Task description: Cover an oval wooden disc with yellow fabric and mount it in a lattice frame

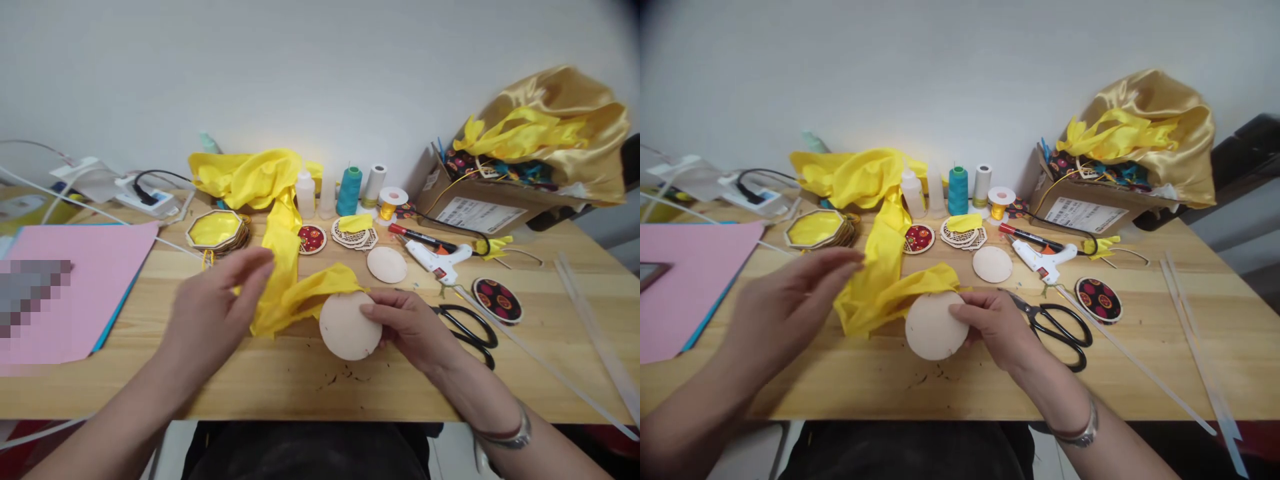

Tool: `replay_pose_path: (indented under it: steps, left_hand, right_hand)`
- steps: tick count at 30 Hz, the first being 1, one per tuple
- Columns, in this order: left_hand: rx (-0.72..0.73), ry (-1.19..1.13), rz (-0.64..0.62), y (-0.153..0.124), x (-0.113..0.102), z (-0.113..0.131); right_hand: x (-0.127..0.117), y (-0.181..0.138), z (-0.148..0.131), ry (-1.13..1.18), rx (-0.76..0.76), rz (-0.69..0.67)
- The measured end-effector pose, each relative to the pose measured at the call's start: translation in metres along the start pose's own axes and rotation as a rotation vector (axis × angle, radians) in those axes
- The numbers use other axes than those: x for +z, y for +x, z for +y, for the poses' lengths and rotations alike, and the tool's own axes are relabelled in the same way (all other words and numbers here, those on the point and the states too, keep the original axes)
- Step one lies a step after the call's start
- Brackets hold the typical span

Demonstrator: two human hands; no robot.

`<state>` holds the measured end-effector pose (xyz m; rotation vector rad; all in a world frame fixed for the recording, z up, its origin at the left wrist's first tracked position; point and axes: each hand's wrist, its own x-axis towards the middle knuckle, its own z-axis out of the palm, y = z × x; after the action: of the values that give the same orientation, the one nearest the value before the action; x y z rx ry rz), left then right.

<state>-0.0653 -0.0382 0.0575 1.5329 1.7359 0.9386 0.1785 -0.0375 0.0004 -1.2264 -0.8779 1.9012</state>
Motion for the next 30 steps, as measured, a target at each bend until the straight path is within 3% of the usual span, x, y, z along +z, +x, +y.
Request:
replay_pose_path:
  steps: [1,2,4,5,6,8,12,16,24,30]
  left_hand:
    - [0.006,0.022,0.146,-0.006,-0.003,0.002]
    - [-0.006,-0.001,0.105,-0.013,-0.003,0.002]
    - [-0.085,-0.172,-0.259,-0.029,0.005,-0.001]
    - [-0.196,-0.313,-0.54,-0.037,0.013,-0.004]
    - [-0.355,-0.482,-0.738,-0.044,0.022,-0.008]
    - [-0.533,-0.773,-0.851,-0.053,0.043,-0.016]
    - [-0.482,-1.218,-0.81,-0.06,0.069,-0.024]
    - [-0.537,-1.461,-0.71,-0.061,0.072,-0.018]
    - [-0.653,-1.342,-0.631,-0.062,0.065,-0.016]
    - [-0.681,-1.239,-0.486,-0.061,0.062,-0.017]
  right_hand:
    - [0.0,0.001,-0.001,0.017,-0.006,0.013]
    - [0.0,0.002,-0.002,0.03,-0.01,0.024]
    - [0.001,0.003,-0.003,0.049,-0.013,0.032]
    - [0.002,0.003,-0.003,0.055,-0.013,0.029]
    - [0.004,0.003,-0.003,0.062,-0.014,0.024]
    - [0.008,0.001,-0.003,0.079,-0.004,0.008]
    - [0.019,-0.007,0.001,0.093,0.052,-0.022]
    - [0.026,-0.015,0.006,0.078,0.086,-0.047]
    - [0.028,-0.022,0.015,-0.004,0.028,-0.096]
    - [0.027,-0.021,0.016,-0.06,0.026,-0.028]
